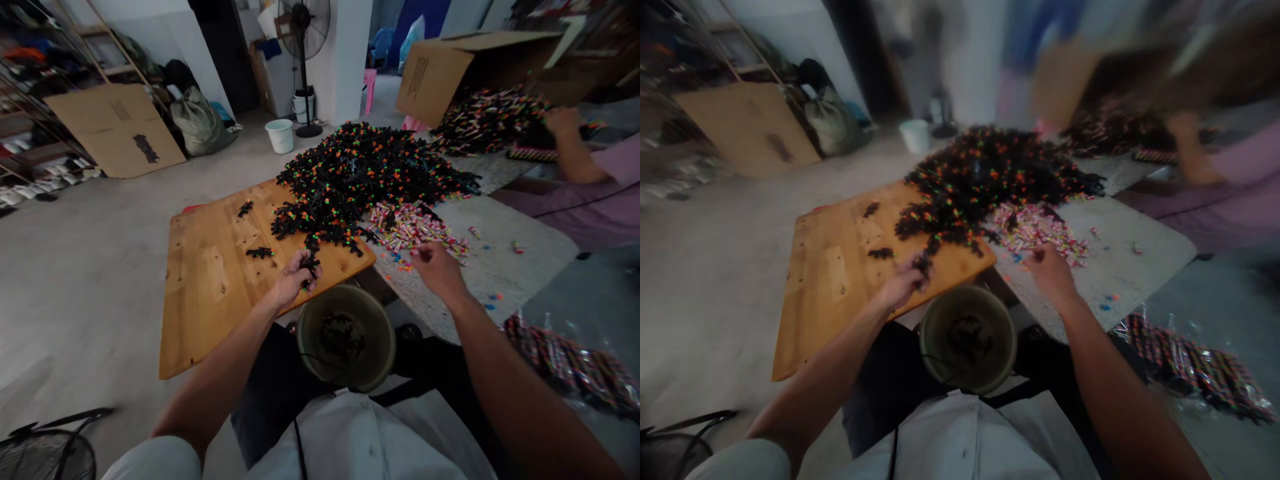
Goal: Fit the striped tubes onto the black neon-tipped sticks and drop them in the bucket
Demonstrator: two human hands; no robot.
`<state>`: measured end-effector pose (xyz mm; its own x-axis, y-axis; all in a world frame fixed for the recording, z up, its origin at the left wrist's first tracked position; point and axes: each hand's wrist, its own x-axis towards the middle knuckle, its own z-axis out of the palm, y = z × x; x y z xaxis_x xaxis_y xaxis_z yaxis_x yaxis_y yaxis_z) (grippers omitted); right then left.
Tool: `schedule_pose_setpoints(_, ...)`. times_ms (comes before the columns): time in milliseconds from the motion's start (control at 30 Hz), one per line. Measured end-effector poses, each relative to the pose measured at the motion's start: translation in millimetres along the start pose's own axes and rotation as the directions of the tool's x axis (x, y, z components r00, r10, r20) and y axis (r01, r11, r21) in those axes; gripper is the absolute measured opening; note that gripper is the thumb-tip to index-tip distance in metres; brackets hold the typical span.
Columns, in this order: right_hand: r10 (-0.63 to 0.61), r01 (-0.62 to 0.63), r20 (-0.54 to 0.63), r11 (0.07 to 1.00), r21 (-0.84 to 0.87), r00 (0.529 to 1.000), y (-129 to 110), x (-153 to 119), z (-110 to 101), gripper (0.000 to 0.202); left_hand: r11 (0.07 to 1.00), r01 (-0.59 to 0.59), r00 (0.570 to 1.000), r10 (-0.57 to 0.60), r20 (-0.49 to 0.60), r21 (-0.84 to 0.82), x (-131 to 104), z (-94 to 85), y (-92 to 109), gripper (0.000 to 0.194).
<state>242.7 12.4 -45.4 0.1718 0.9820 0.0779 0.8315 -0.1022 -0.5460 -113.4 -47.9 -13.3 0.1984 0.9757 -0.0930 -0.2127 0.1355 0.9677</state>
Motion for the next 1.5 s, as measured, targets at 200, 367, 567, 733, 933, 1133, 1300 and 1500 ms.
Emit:
schedule_pose_setpoints(200, -0.356, 0.065, 0.203, 0.615, 0.786, 0.912, -100.7, -74.3, -5.5, 0.033, 0.943, -0.136, 0.987, 0.103, 0.121, 0.305, -4.7, 23.8, 0.9, 0.041)
schedule_pose_setpoints(367, -0.38, 0.061, 0.188, 0.556, 0.829, 0.906, -118.2, -85.4, -6.8, 0.032, 0.904, -0.191, 0.972, 0.12, 0.202, 0.383, -12.4, 36.4, 9.3, 0.053)
schedule_pose_setpoints(567, -0.403, 0.104, 0.188, 0.6, 0.793, 0.896, -113.2, -83.8, -7.6, 0.027, 0.855, -0.246, 0.963, 0.162, 0.216, 0.457, -17.1, 37.6, 15.7, 0.05)
schedule_pose_setpoints(733, -0.417, 0.158, 0.172, 0.646, 0.746, 0.893, -112.5, -84.1, -9.9, 0.025, 0.795, -0.326, 0.94, 0.213, 0.268, 0.511, -18.7, 35.4, 18.9, 0.045)
schedule_pose_setpoints(933, -0.488, 0.178, 0.232, 0.656, 0.734, 0.841, -114.3, -75.8, -13.5, 0.024, 0.77, -0.318, 0.924, 0.122, 0.362, 0.553, -22.1, 37.3, 21.6, 0.04)
schedule_pose_setpoints(1133, -0.54, 0.17, 0.358, 0.699, 0.694, 0.762, -104.1, -76.8, 4.1, 0.019, 0.707, -0.274, 0.911, -0.027, 0.412, 0.652, -19.1, 21.3, -2.5, 0.033)
schedule_pose_setpoints(1300, -0.427, 0.25, 0.443, 0.88, 0.403, 0.789, -56.1, -60.2, 23.1, 0.021, 0.474, -0.258, 0.897, -0.207, 0.391, 0.842, -20.7, -4.8, -22.4, 0.037)
schedule_pose_setpoints(1500, 0.018, 0.025, 0.131, 0.948, -0.316, 0.991, 20.7, -3.1, 13.2, 0.03, 0.27, -0.04, 0.998, -0.025, 0.049, 0.962, 9.5, -64.8, -10.6, 0.042)
